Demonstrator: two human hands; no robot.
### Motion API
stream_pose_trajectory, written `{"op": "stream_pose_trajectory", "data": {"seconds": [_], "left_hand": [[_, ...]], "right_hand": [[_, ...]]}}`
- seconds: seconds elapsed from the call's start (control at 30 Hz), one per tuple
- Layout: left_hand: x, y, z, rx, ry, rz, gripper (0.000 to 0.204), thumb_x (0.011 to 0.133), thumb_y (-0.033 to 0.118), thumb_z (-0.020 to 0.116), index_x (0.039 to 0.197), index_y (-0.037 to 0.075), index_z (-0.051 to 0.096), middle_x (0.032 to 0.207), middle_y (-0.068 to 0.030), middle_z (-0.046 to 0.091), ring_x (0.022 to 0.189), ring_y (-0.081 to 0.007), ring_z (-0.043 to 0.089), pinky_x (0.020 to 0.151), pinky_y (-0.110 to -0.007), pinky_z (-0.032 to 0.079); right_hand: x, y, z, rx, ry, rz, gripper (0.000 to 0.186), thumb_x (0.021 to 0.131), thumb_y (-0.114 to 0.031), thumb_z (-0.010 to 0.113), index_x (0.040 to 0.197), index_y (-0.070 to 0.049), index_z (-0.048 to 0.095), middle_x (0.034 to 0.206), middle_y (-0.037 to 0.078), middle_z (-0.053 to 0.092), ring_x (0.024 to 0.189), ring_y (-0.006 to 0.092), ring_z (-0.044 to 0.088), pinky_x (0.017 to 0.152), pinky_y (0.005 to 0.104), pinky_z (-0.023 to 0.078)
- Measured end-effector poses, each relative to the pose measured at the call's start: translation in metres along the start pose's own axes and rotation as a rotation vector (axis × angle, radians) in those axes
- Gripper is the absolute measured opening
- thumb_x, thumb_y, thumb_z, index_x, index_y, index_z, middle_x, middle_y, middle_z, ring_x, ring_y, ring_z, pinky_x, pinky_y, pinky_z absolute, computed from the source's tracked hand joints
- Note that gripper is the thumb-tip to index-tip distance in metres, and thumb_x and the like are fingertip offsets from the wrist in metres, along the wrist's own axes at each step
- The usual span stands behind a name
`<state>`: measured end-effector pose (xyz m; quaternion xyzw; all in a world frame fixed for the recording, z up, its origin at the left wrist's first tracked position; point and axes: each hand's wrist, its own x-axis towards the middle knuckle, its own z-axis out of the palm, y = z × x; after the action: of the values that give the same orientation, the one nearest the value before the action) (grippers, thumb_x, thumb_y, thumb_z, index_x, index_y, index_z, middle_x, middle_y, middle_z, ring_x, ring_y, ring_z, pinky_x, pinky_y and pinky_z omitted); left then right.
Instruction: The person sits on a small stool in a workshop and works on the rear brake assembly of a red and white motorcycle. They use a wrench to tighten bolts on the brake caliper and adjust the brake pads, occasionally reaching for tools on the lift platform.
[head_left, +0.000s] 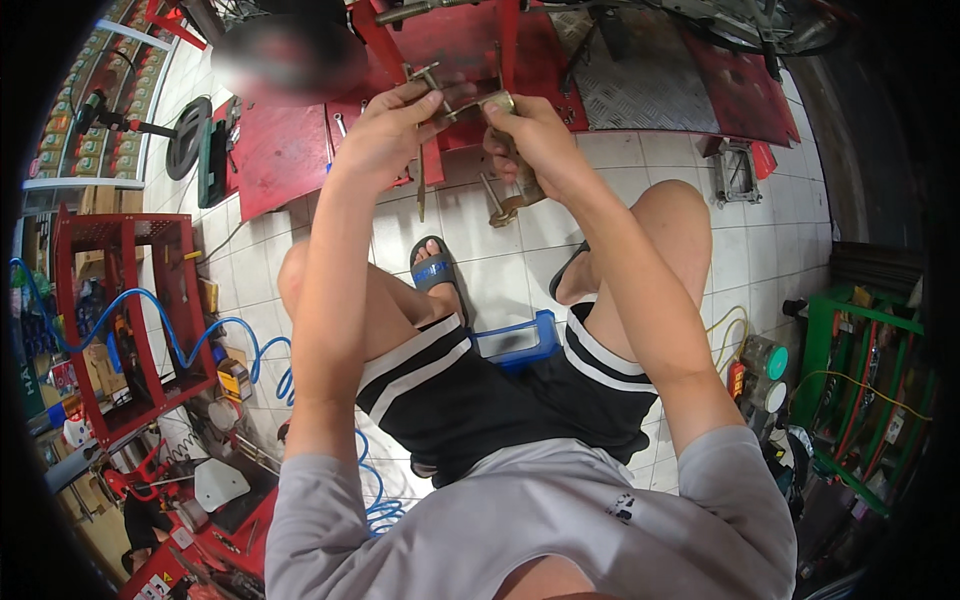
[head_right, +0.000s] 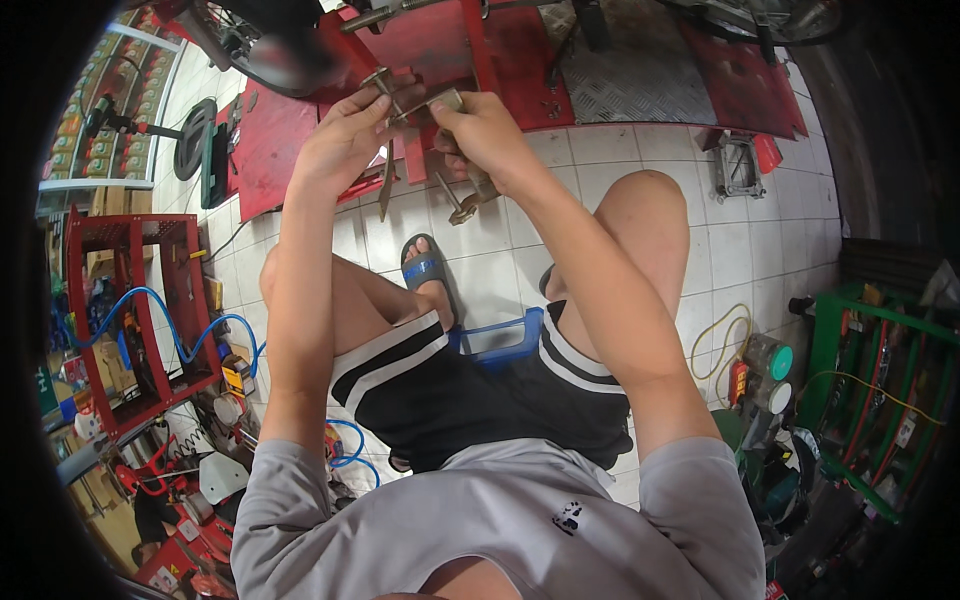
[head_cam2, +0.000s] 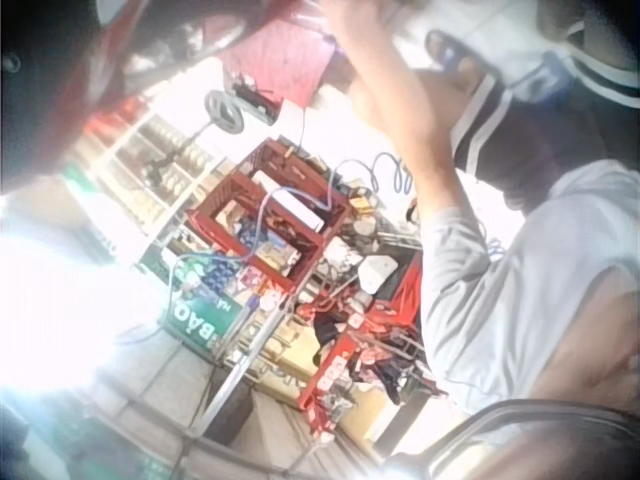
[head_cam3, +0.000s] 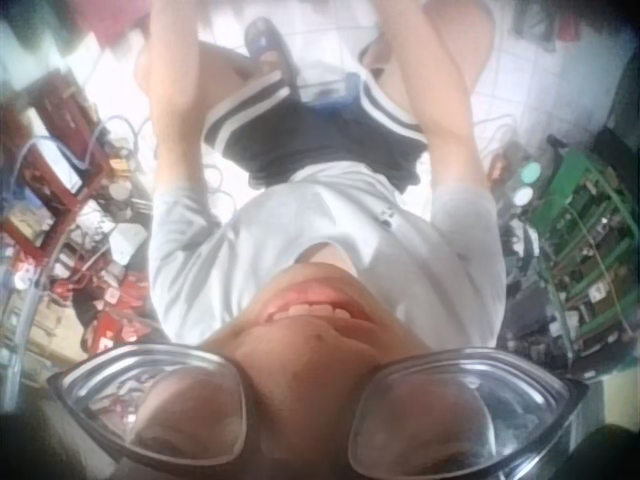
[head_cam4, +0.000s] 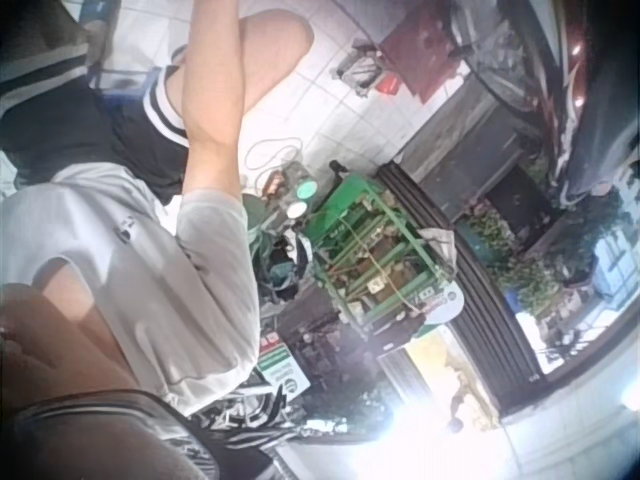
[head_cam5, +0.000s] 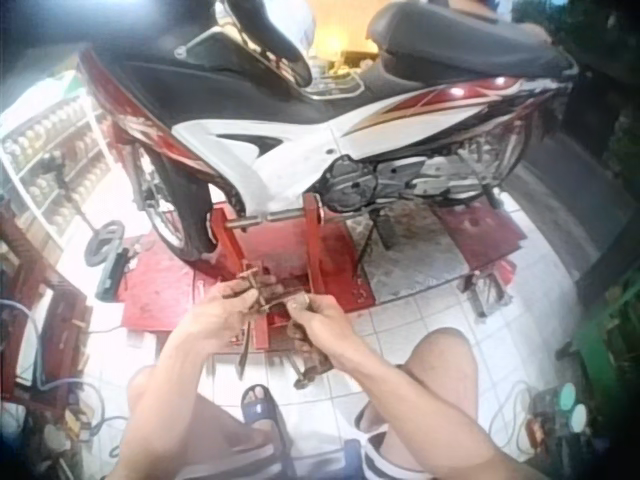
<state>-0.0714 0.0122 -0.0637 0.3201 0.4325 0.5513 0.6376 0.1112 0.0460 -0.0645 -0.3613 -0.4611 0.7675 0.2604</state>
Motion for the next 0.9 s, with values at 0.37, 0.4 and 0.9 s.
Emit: {"op": "stream_pose_trajectory", "data": {"seconds": [0.37,0.4,0.9], "left_hand": [[0.005,-0.006,-0.007,0.183,0.047,0.027,0.032,0.088,0.015,0.063,0.117,0.002,0.057,0.105,-0.0041,0.062,0.091,-0.0125,0.056,0.084,-0.028,0.044],[0.005,-0.007,-0.006,0.258,0.132,0.033,0.033,0.088,0.014,0.063,0.117,0.001,0.056,0.107,-0.0051,0.062,0.091,-0.0132,0.056,0.085,-0.029,0.044],[0.004,-0.004,-0.006,0.339,0.064,0.055,0.029,0.088,0.017,0.063,0.113,0.001,0.058,0.103,-0.0061,0.062,0.085,-0.0116,0.054,0.083,-0.029,0.045]], "right_hand": [[-0.003,-0.003,-0.004,0.023,0.006,-0.014,0.018,0.094,-0.019,0.050,0.085,-0.003,0.049,0.060,0.001,0.043,0.046,0.0086,0.039,0.040,0.0255,0.031],[-0.003,-0.002,-0.004,0.027,-0.005,-0.014,0.018,0.094,-0.019,0.050,0.085,-0.003,0.049,0.060,0.001,0.043,0.046,0.0087,0.039,0.040,0.0256,0.031],[-0.002,-0.002,-0.006,0.016,-0.027,-0.001,0.016,0.096,-0.020,0.046,0.088,-0.005,0.047,0.060,0.003,0.042,0.046,0.0100,0.037,0.040,0.0252,0.032]]}}
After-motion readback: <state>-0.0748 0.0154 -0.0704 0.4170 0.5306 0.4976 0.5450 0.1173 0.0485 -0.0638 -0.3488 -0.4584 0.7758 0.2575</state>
